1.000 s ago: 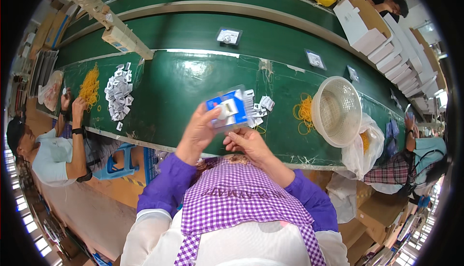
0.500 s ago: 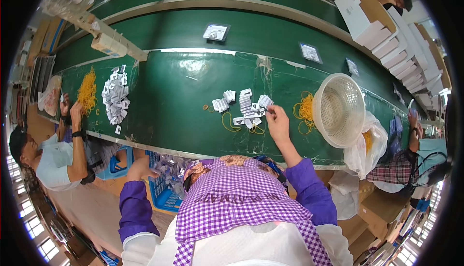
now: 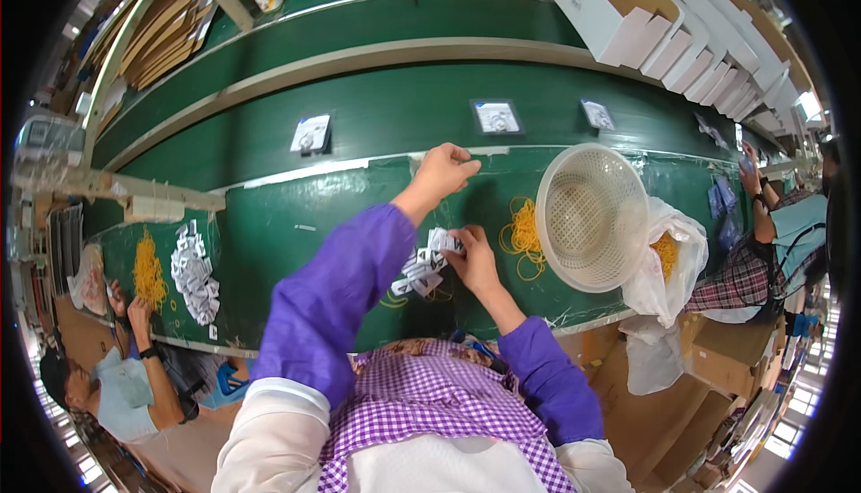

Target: The person assembles small plastic components by hand, securing them with rubber bands on a factory production line.

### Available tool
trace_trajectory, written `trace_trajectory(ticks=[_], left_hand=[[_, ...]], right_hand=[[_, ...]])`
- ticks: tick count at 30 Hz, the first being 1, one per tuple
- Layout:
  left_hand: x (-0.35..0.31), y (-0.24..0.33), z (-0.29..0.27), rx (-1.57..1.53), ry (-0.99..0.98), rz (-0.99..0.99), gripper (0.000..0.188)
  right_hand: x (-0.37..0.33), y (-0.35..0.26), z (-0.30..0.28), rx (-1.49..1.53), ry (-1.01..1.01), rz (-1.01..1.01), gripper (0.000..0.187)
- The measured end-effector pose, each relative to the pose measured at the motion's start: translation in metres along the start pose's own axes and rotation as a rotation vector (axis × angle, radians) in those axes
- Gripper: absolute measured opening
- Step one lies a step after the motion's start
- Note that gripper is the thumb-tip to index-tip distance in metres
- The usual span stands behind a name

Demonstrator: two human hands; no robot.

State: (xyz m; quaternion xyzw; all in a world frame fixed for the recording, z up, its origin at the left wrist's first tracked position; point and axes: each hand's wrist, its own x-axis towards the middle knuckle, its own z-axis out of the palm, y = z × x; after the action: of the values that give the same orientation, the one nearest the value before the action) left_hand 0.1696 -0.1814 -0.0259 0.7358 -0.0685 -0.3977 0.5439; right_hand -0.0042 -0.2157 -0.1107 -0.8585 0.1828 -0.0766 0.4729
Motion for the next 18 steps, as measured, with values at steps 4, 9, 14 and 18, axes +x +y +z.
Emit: trace_trajectory(ticks=[4, 9, 14, 18], left_hand=[[0.032, 0.011, 0.067, 0.838, 0.338, 0.723, 0.048], [0.111, -0.014, 0.047, 1.312, 0.163, 0.68, 0.038], [0.084, 0.005, 0.017, 0.604, 0.253, 0.905, 0.033], [0.006, -0.006, -0.035, -0.242, -0.066, 0.335, 0.022]], right_hand=[[-0.004, 0.023, 0.001, 0.076, 0.004, 0.007, 0.038], [0.002, 0.003, -0.006, 0.096, -0.091, 0.036, 0.042], [0.003, 0.02, -0.009, 0.326, -0.03, 0.158, 0.041], [0.016, 0.013, -0.014, 0.688, 0.082, 0.253, 0.033]])
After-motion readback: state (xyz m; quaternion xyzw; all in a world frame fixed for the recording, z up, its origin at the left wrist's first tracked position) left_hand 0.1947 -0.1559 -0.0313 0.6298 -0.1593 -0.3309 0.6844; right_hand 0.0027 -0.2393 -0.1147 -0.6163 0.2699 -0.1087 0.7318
